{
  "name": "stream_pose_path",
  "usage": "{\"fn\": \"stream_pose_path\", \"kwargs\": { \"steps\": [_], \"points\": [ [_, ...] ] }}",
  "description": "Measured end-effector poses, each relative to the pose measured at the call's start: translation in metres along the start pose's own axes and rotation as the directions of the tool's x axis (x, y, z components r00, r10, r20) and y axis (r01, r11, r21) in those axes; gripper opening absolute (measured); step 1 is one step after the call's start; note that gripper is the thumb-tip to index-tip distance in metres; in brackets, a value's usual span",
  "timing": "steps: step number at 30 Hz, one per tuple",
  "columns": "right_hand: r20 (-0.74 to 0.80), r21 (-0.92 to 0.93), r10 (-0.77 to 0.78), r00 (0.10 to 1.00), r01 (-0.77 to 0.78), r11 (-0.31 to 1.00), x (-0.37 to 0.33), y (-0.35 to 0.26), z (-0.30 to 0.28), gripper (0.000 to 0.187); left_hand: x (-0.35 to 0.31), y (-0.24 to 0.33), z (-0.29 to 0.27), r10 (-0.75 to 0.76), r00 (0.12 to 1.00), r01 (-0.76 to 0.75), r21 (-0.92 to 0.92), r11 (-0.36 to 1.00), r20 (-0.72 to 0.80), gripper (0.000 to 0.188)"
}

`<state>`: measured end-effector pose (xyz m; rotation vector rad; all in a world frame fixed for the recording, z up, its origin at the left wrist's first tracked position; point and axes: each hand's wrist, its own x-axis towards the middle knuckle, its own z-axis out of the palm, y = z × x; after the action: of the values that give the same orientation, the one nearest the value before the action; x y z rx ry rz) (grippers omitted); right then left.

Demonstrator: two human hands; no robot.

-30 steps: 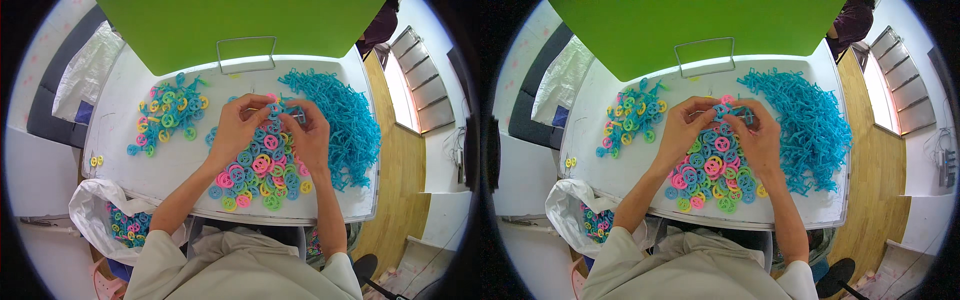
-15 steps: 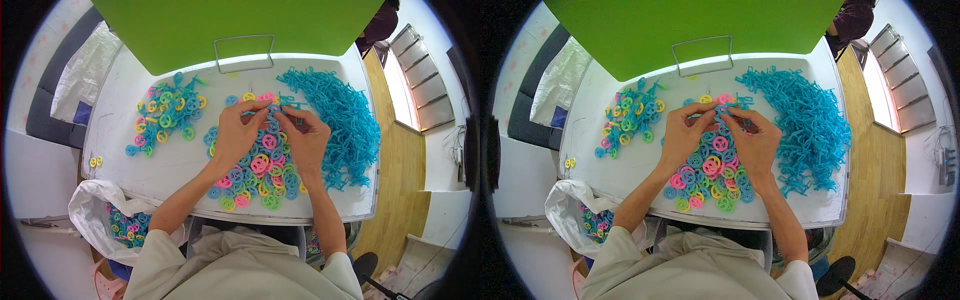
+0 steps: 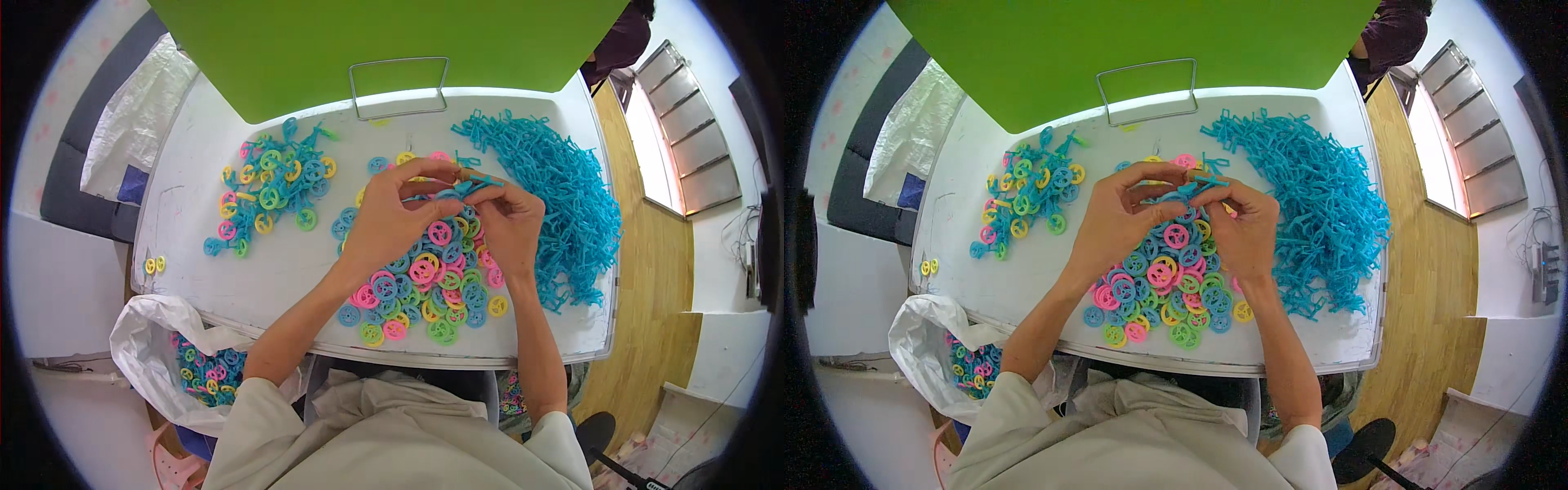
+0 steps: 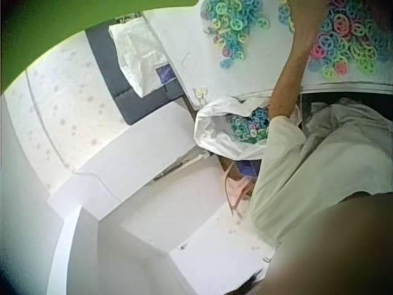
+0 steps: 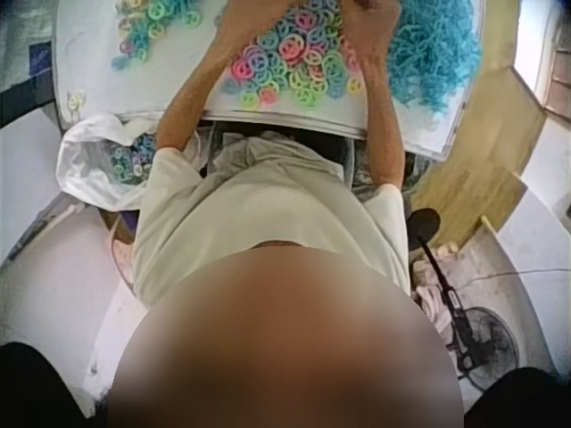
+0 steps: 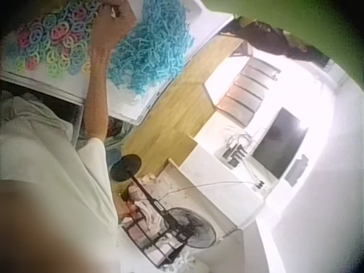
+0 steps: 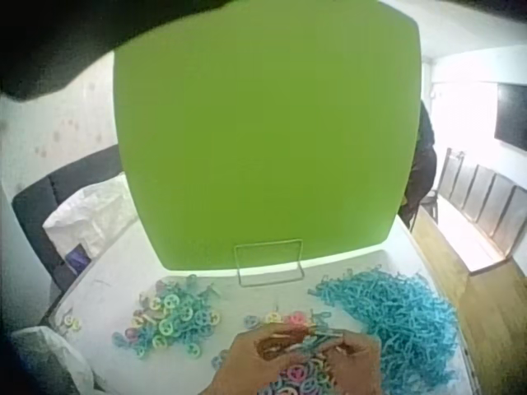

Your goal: Assembling and sorting colorful smiley-face toy gears on a workspace.

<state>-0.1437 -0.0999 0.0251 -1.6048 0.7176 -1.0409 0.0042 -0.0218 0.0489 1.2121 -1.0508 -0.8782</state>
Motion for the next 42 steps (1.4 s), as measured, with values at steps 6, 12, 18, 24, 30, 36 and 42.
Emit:
{"fn": "stream_pose_path", "kwargs": {
  "steps": [6,12,18,24,30,36,42],
  "points": [
    [0.057,0.243,0.002,0.998,-0.016,0.970,0.002,-0.004,0.001,0.010,0.000,-0.006,0.001,0.031,0.995,-0.030,0.010,1.000,-0.095,0.030],
    [0.044,0.411,0.202,0.978,-0.202,0.889,0.002,-0.012,0.005,0.013,0.000,-0.008,0.000,0.099,0.984,-0.090,0.068,0.994,-0.146,0.028],
    [0.236,0.581,0.307,0.922,-0.387,0.716,0.007,0.006,-0.010,0.025,-0.001,-0.003,0.000,0.056,0.994,-0.052,0.042,0.998,-0.099,0.024],
    [0.023,0.324,0.132,0.991,-0.133,0.937,-0.002,-0.010,0.020,0.035,-0.005,-0.007,0.010,0.226,0.948,-0.137,0.351,0.926,-0.225,0.026],
    [0.009,0.720,0.398,0.917,-0.283,0.634,0.006,-0.017,0.014,0.036,0.008,-0.006,-0.006,0.389,0.921,-0.366,0.306,0.879,-0.014,0.022],
    [0.023,0.526,0.307,0.951,-0.272,0.806,0.006,-0.009,-0.003,0.022,0.018,-0.038,-0.068,0.223,0.959,-0.025,0.735,0.678,-0.173,0.024],
    [-0.077,0.164,0.257,0.963,-0.242,0.956,0.002,-0.014,0.004,0.015,0.019,-0.050,-0.057,0.190,0.981,-0.086,0.801,0.592,-0.034,0.021]
  ]
}}
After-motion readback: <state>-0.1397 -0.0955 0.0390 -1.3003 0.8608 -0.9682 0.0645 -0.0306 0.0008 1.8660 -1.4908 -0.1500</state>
